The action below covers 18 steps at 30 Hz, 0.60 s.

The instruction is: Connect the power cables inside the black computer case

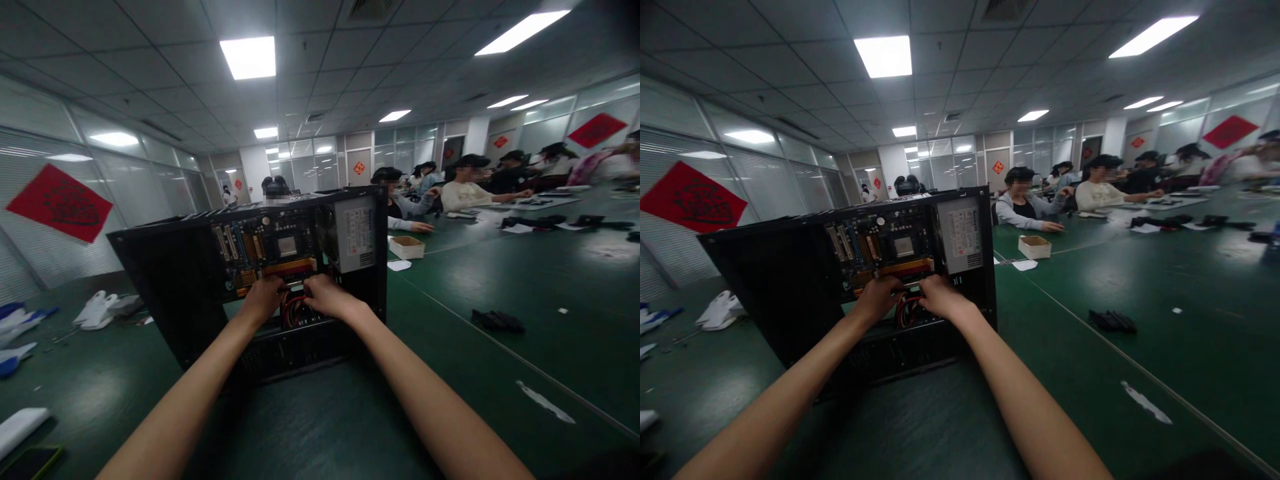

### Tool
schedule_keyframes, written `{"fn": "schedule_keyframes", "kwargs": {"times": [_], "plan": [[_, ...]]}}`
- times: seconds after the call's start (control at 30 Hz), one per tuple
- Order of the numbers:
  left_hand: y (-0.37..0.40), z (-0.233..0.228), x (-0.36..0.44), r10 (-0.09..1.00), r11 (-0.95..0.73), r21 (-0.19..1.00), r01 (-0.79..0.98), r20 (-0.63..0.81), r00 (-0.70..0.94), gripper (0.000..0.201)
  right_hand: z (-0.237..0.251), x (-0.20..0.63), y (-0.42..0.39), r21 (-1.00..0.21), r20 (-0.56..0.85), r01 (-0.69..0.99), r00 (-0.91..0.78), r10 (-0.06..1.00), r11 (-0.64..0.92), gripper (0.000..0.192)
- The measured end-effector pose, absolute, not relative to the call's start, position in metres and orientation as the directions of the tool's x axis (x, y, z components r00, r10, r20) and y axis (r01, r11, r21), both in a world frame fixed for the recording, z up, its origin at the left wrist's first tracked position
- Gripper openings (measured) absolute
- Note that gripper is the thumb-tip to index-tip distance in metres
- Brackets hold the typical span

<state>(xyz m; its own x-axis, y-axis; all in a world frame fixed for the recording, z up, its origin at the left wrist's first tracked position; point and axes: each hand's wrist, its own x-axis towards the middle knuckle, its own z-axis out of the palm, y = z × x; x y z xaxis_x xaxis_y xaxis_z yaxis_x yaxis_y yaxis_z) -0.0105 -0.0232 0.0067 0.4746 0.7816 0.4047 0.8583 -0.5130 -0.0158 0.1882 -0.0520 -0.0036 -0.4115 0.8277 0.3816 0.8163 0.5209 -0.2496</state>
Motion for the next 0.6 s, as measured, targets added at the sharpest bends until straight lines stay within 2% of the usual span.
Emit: {"fn": "schedule_keyframes", "kwargs": {"times": [0.6], "plan": [[-0.0258,0.0123,-0.0071,0.838,-0.445,0.058,0.894,0.38,0.392,0.021,-0.0016,0.1906,-0.0544,-0.251,0.387,0.818,-0.406,0.828,0.519,0.012]]}}
